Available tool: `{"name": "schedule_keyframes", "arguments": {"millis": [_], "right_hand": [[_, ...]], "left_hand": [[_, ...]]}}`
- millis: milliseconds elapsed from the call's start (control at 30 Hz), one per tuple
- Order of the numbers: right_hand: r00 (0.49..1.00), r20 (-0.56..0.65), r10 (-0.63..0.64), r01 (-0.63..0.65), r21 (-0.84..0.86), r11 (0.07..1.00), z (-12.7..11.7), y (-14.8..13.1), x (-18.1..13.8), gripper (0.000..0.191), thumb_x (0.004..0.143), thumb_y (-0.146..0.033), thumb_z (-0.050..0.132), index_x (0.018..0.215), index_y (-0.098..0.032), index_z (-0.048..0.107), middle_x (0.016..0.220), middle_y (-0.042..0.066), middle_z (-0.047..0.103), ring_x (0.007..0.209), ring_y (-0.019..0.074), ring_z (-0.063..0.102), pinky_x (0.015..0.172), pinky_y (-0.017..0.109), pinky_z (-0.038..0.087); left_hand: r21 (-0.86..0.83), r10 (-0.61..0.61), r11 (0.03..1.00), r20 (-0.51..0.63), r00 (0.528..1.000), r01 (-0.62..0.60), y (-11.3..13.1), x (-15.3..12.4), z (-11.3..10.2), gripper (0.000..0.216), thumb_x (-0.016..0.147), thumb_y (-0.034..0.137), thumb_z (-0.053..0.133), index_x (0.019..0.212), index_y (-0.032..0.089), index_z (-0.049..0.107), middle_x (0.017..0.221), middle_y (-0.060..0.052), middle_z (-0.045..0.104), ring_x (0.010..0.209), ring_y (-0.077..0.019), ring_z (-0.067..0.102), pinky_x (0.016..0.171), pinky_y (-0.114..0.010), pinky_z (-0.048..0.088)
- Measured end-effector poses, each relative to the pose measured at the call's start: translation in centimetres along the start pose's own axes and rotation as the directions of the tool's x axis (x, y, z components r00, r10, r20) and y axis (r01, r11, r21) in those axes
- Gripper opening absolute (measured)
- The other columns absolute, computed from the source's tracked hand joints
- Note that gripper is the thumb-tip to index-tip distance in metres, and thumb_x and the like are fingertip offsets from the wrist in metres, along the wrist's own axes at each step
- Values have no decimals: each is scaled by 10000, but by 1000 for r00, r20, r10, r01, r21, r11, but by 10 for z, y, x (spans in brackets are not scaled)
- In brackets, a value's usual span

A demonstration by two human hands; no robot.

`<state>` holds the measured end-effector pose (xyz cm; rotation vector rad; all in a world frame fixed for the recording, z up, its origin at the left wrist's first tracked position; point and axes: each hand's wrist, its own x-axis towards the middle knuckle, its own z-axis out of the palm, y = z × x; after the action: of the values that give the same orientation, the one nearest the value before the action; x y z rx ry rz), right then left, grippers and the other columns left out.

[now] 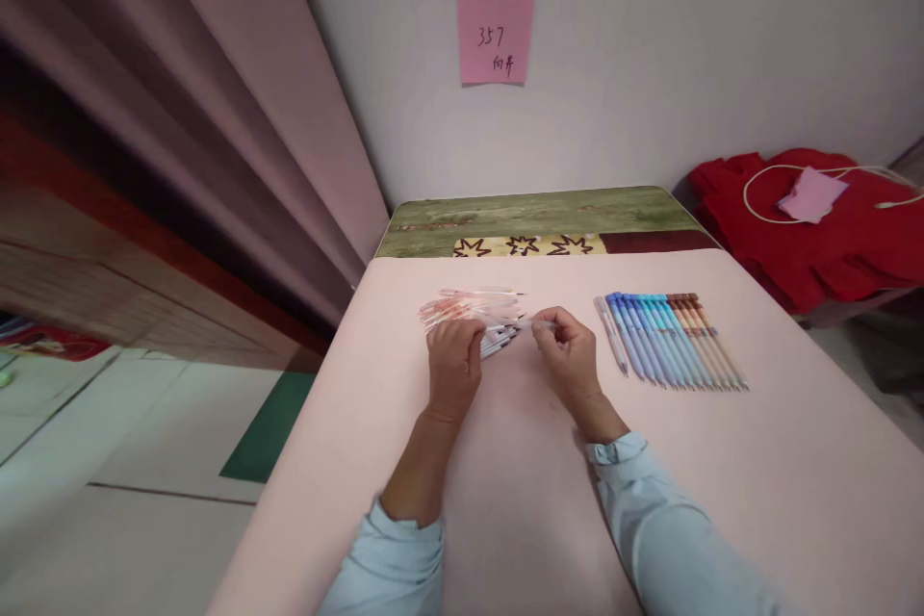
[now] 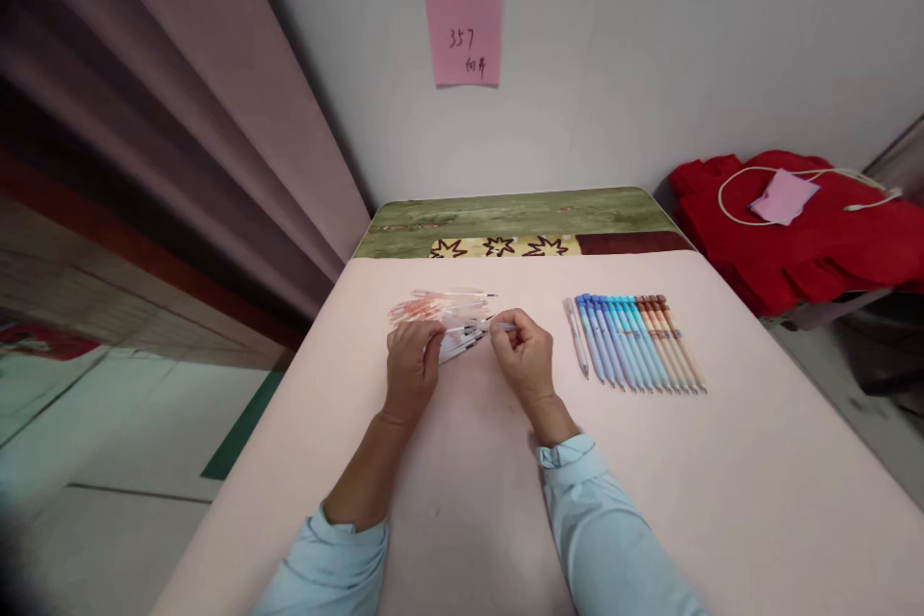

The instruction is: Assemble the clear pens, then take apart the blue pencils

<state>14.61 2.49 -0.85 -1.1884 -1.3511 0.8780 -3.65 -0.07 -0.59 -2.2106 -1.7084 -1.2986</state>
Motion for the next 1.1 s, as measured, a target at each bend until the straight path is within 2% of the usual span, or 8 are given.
{"name": "schedule_keyframes", "arguments": {"millis": [200, 333, 500, 633, 833, 933, 1000, 1100], "right_hand": [[988, 155, 17, -33, 97, 995, 2, 4, 0, 167, 835, -344, 625, 813, -180, 648, 583, -50, 480, 509, 93, 376, 490, 230, 282], [969, 246, -36, 5, 126, 992, 6, 9, 0, 173, 826, -348, 665, 869, -183, 693, 662, -16, 583, 571, 114, 471, 532, 237, 364], [962, 235, -140, 124, 84, 989, 10, 12, 0, 177, 801, -343, 722, 908, -202, 734, 834, 39, 694, 691, 152, 585, 633, 270, 471], [959, 219, -179, 185, -9, 983, 10, 14, 0, 158, 808, -316, 724, 932, -220, 743, 849, 40, 711, 726, 164, 622, 672, 282, 501], [947, 251, -202, 244, -148, 958, 9, 15, 0, 156, 833, -307, 701, 969, -242, 741, 867, 28, 719, 744, 166, 646, 697, 281, 514], [943, 252, -215, 258, -152, 954, 8, 13, 0, 154, 853, -324, 683, 969, -241, 740, 868, 26, 720, 749, 164, 643, 710, 280, 511], [961, 176, -211, 235, -123, 964, 6, 11, 1, 167, 864, -342, 672, 971, -231, 739, 876, 29, 722, 744, 161, 634, 713, 281, 507], [985, -8, -175, 173, -79, 982, 4, 8, 3, 193, 867, -365, 668, 962, -212, 735, 870, 35, 715, 748, 163, 622, 716, 289, 501]], "left_hand": [[-155, -32, 988, -96, 995, 17, -1, 1, -1, 77, 940, 234, 568, 946, 221, 644, 919, -26, 690, 916, -186, 603, 867, -348, 443], [-261, -38, 965, -93, 995, 12, 1, 2, -1, 105, 950, 221, 542, 965, 211, 646, 920, -43, 663, 938, -181, 608, 872, -341, 492], [-341, 2, 940, -55, 998, -21, 3, 2, 1, 236, 990, 198, 430, 1133, 210, 617, 1161, -97, 649, 1153, -199, 592, 1035, -405, 472], [-313, 26, 949, -32, 999, -34, 1, 0, 3, 369, 1012, 228, 353, 1349, 215, 504, 1393, -133, 548, 1336, -228, 489, 1141, -459, 394], [-326, 10, 945, -17, 1000, -15, 2, -2, 8, 483, 1015, 253, 330, 1497, 219, 325, 1512, -147, 420, 1430, -243, 372, 1185, -468, 326], [-281, -53, 959, -103, 993, 22, 2, -2, 4, 513, 992, 254, 391, 1496, 200, 312, 1558, -163, 331, 1464, -266, 300, 1198, -486, 274], [-194, -186, 972, -274, 943, 135, -4, -2, -1, 488, 957, 243, 453, 1436, 171, 387, 1547, -177, 321, 1458, -278, 292, 1192, -487, 260], [-103, -384, 916, -504, 774, 388, -20, -3, -11, 310, 903, 220, 505, 1203, 165, 559, 1331, -150, 520, 1300, -261, 452, 1131, -461, 323]]}}
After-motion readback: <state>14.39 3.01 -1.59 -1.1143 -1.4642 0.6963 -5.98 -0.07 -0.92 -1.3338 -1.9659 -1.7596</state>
